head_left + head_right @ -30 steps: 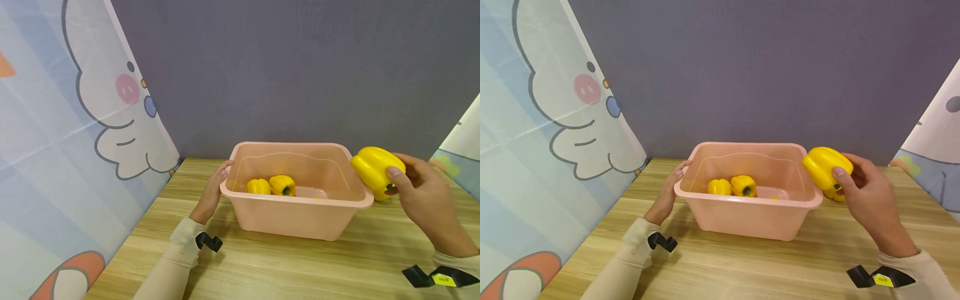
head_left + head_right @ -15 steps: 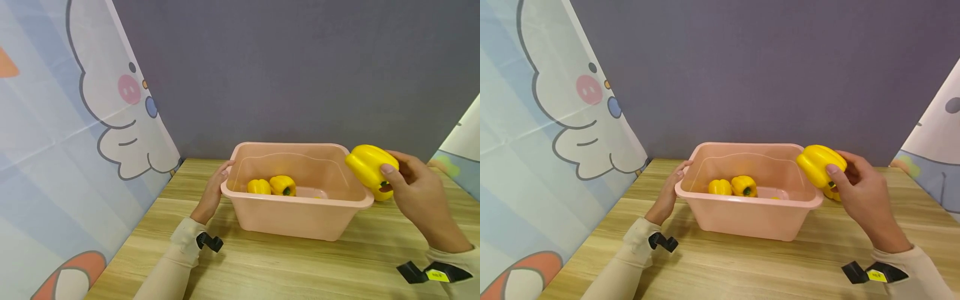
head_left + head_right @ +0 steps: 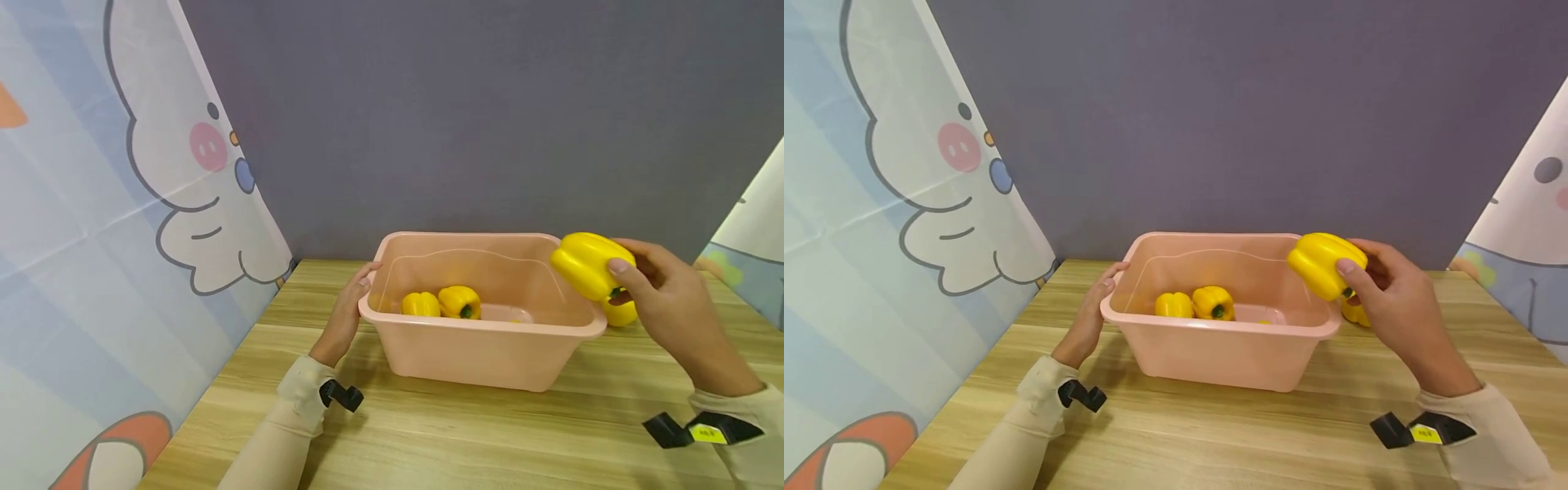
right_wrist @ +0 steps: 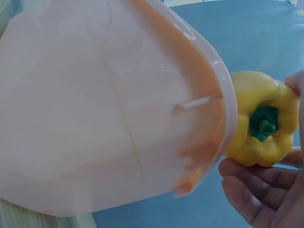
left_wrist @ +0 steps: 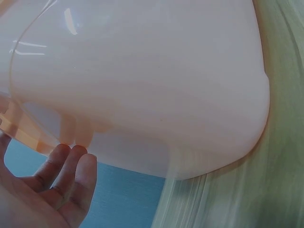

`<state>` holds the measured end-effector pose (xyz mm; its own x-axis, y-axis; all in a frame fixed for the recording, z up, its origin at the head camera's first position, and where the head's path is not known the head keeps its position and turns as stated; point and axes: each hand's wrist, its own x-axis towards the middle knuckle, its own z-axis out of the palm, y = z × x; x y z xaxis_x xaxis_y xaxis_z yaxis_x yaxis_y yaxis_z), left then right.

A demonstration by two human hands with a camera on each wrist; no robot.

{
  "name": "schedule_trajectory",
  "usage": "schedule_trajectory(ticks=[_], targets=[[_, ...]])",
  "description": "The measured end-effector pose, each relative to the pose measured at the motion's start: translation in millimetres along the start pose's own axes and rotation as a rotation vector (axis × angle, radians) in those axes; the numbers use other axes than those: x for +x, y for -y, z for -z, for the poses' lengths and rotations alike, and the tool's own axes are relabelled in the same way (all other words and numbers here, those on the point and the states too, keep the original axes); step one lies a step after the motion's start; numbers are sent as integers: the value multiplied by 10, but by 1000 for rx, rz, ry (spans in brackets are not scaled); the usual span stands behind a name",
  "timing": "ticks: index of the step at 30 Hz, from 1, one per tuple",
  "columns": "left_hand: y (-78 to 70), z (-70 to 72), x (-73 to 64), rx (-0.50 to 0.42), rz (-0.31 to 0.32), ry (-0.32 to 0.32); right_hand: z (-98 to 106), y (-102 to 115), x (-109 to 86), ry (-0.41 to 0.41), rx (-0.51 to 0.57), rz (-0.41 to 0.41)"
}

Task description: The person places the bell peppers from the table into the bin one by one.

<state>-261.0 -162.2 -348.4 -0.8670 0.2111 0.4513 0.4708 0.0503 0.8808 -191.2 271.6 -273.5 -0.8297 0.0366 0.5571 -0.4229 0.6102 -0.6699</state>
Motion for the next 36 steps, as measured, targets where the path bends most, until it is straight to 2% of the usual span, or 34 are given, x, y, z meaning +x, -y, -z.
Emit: schedule_trajectory(ticks=[6,19,36], targets=[[16,-9,8,3,6,-1,0,-6,22,32,12,-10],[18,-20,-5,2,-4,-9,-5,37,87,67,21,28],[18,-23,10,1,-16,-9,58,99,176,121,-52,39]])
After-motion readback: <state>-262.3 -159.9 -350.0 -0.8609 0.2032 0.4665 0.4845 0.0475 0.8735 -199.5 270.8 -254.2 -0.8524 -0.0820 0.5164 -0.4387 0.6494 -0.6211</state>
